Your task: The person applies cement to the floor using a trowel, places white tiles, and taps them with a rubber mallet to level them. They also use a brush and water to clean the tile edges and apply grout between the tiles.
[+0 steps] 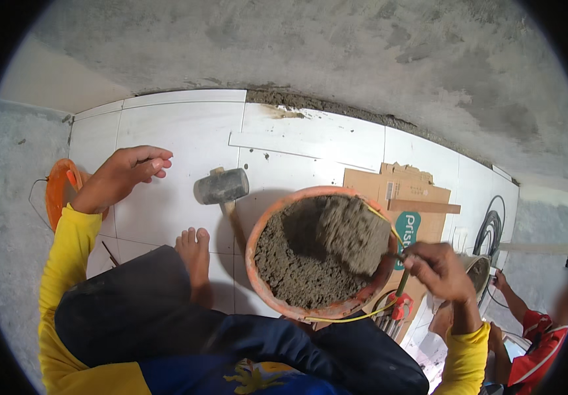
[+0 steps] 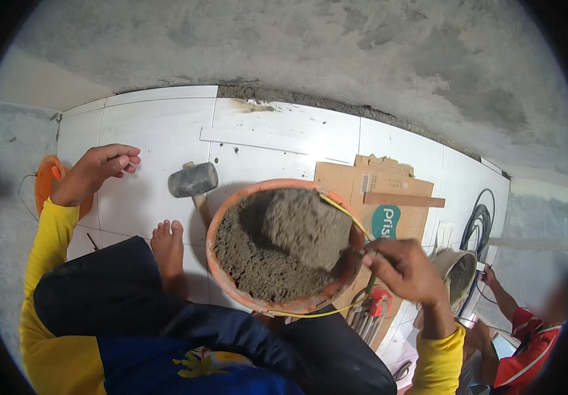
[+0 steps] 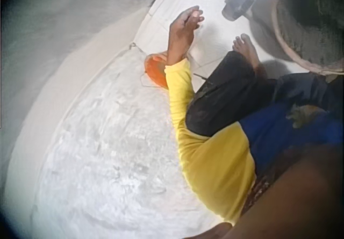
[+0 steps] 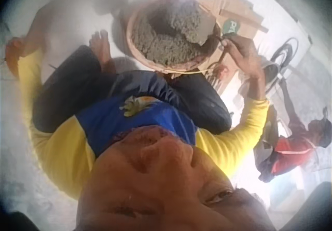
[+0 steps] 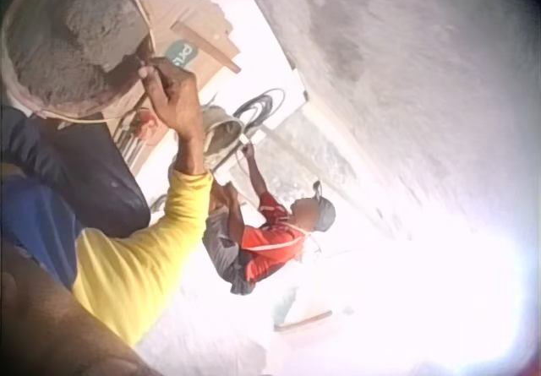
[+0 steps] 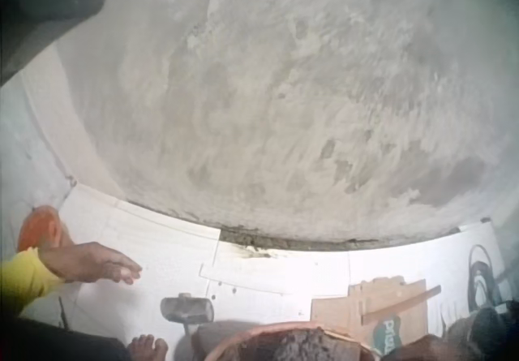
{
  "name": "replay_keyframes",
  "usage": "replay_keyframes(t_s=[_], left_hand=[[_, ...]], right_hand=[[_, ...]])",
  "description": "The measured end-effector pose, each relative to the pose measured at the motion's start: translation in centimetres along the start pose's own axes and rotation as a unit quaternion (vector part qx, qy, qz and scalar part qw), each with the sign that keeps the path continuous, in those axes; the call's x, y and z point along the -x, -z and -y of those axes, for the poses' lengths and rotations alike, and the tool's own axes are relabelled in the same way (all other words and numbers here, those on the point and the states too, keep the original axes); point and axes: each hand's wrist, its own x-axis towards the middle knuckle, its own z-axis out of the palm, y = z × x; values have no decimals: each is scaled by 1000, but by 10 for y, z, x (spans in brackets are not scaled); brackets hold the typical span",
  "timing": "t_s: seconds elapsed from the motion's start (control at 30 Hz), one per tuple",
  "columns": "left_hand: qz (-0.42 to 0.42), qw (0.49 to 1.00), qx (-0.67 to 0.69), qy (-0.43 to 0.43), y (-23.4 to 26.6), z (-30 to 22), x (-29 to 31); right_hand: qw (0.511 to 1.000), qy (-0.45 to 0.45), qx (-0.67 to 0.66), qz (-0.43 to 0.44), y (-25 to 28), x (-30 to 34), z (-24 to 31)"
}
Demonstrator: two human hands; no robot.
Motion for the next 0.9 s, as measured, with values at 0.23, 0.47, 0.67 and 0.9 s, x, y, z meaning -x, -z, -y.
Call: replay_keyframes(t_s=[0.23,0.47,0.67,0.9], left_hand=[[-16,999,20,25,9,14,12],[-14,999,-9,49,1,15,17],[32,999,9,1,4,17,-3],[103,992,-51,-51,-27,-25,-20]], right_hand=[[907,212,249,-266,52,-134,-51],[844,140,309,-415,-4,-235,-125],[896,136,227,-356,35,-91,-63],[942,-83,315,-83,-14,59,60]])
